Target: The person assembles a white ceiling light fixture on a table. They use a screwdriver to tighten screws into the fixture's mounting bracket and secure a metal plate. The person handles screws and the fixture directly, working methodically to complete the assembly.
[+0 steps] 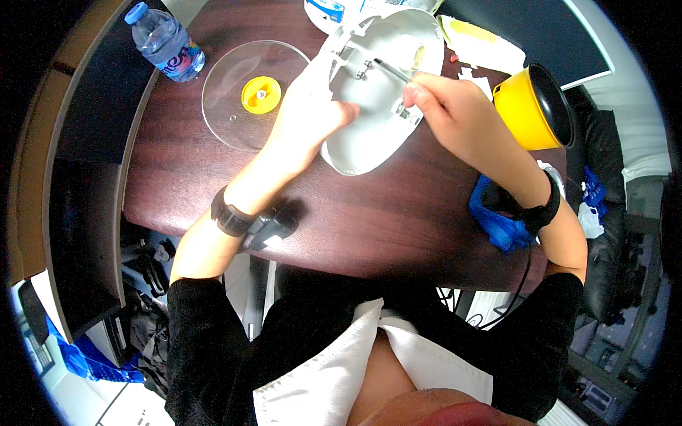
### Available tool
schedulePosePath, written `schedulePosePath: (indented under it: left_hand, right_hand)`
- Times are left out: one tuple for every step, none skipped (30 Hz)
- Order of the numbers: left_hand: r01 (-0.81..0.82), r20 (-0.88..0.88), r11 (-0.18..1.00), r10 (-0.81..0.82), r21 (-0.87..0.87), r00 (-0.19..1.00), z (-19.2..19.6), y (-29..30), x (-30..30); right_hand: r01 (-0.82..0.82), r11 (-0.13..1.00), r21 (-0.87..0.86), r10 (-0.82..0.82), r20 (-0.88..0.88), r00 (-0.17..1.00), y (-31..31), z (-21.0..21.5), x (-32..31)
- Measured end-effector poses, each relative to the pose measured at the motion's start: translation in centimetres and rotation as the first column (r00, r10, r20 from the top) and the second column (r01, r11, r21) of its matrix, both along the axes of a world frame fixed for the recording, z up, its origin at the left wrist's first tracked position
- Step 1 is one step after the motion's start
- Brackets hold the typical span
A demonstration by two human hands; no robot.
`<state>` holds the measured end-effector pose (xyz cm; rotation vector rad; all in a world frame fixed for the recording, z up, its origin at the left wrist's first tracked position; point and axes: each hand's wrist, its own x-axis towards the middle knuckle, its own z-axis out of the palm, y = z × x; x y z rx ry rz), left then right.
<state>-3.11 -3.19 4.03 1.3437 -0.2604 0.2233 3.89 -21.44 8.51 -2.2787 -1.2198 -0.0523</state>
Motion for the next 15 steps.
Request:
schedulePosePath:
  left_hand:
    - [-0.001,-0.002,1.000,0.001,0.009,1.000,0.1,0.1,0.0]
    - [-0.001,-0.003,1.000,0.001,0.019,1.000,0.2,0.2,0.0]
    - [0.003,-0.013,1.000,-0.003,0.009,1.000,0.1,0.2,-0.1]
    - [0.012,-0.020,1.000,-0.012,-0.001,1.000,0.1,0.2,-0.1]
    - [0.025,-0.035,0.999,-0.026,-0.030,0.999,0.1,0.2,-0.1]
    - [0.038,-0.049,0.997,-0.041,-0.060,0.998,0.0,0.1,-0.1]
    - [0.039,-0.048,0.998,-0.041,-0.048,0.998,0.0,0.2,-0.1]
    - [0.039,-0.046,0.999,-0.041,-0.036,0.998,-0.1,0.2,0.0]
    - [0.040,-0.044,0.999,-0.042,-0.025,0.998,-0.2,0.3,0.0]
    - [0.041,-0.043,0.999,-0.042,-0.028,0.998,-0.3,0.3,0.0]
    - [0.041,-0.043,0.999,-0.043,-0.032,0.998,-0.3,0.3,0.1]
    - [0.041,-0.039,0.999,-0.042,-0.033,0.998,-0.3,0.4,0.1]
    - [0.041,-0.035,0.999,-0.042,-0.035,0.998,-0.4,0.4,0.1]
    - [0.040,-0.028,0.999,-0.041,-0.034,0.999,-0.3,0.3,0.0]
    - [0.039,-0.022,0.999,-0.040,-0.033,0.999,-0.3,0.3,0.0]
  right_hand:
    - [-0.013,1.000,0.001,0.013,-0.048,0.999,0.0,0.8,0.0]
    - [-0.027,1.000,0.002,0.027,-0.095,0.995,-0.1,1.2,0.1]
    - [-0.068,0.997,0.026,0.069,-0.053,0.996,-0.2,1.0,0.4]
    - [-0.105,0.993,0.050,0.106,-0.008,0.994,-0.4,0.6,0.9]
    - [-0.143,0.987,0.072,0.141,0.038,0.989,-0.5,0.5,1.2]
    - [-0.131,0.991,0.017,0.126,0.158,0.979,-0.7,0.6,1.3]
    - [-0.112,0.993,-0.034,0.117,0.275,0.954,-0.7,0.7,1.4]
    - [-0.088,0.993,-0.082,0.113,0.389,0.914,-0.7,0.9,1.5]
    - [-0.069,0.992,-0.101,0.106,0.415,0.904,-0.7,1.0,1.5]
    - [-0.052,0.991,-0.120,0.100,0.441,0.892,-0.7,1.1,1.5]
    - [-0.033,0.990,-0.138,0.095,0.466,0.880,-0.6,1.2,1.5]
    - [-0.034,0.989,-0.142,0.098,0.472,0.876,-0.5,1.4,1.4]
    - [-0.034,0.989,-0.147,0.100,0.476,0.873,-0.4,1.6,1.2]
    - [-0.033,0.988,-0.151,0.103,0.481,0.871,-0.3,1.7,1.1]
    - [-0.033,0.987,-0.156,0.105,0.483,0.869,-0.2,1.7,1.1]
